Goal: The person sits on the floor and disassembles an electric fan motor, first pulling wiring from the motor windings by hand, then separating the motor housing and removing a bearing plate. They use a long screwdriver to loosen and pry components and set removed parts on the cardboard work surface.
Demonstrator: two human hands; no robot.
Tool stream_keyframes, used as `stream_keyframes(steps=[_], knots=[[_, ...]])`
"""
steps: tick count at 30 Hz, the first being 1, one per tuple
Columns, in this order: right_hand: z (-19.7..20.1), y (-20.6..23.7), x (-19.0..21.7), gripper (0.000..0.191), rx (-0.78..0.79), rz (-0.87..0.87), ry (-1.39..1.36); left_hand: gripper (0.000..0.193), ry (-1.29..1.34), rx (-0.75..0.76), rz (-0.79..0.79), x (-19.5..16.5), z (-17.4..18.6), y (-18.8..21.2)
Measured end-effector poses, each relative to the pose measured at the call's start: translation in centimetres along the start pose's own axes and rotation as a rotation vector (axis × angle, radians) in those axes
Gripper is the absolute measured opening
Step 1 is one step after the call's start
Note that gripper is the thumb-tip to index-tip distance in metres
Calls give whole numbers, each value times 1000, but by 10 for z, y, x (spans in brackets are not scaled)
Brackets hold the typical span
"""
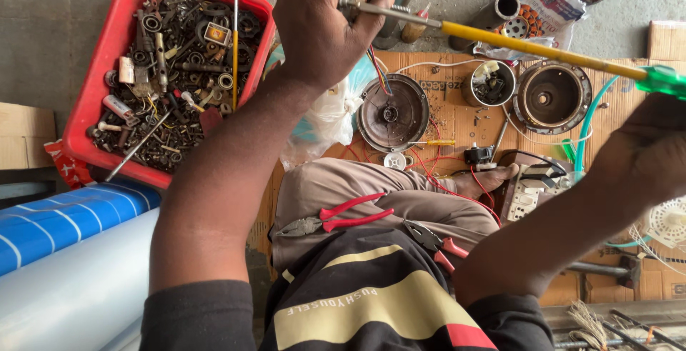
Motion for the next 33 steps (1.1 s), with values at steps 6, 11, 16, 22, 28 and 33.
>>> stream_keyframes(steps=[6, 11, 16, 22, 28, 33], knots=[[-3, 6, -8, 16, -90, -178, -247, 44, 82, 4, 18, -2, 4, -4], [-3, 5, 9, 12, -12, 16, 36, 49, -65, -41, 4, -8, 9, -5], [-9, 8, 10, 22, 65, 29, 53, 41, 44, -6, 29, -7, 9, -4], [-13, 10, 15, 18, -24, 39, 94, 40, 30, -20, 17, -4, 10, -5], [-25, 4, 8, 18, 69, -66, 21, 41, 58, -53, 3, 0, 7, -2], [-24, 13, 21, 18, -12, 91, 149, 40, 19, -26, 19, 1, 3, 2]])
Point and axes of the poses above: each hand's wrist, its own y-axis away from the middle knuckle, its own z-axis out of the back of the hand, x = y × z, the point moved 9 cm from there along -y, towards the middle knuckle, and after that the axes turned 4 degrees about -z, right-handed, at the moved point
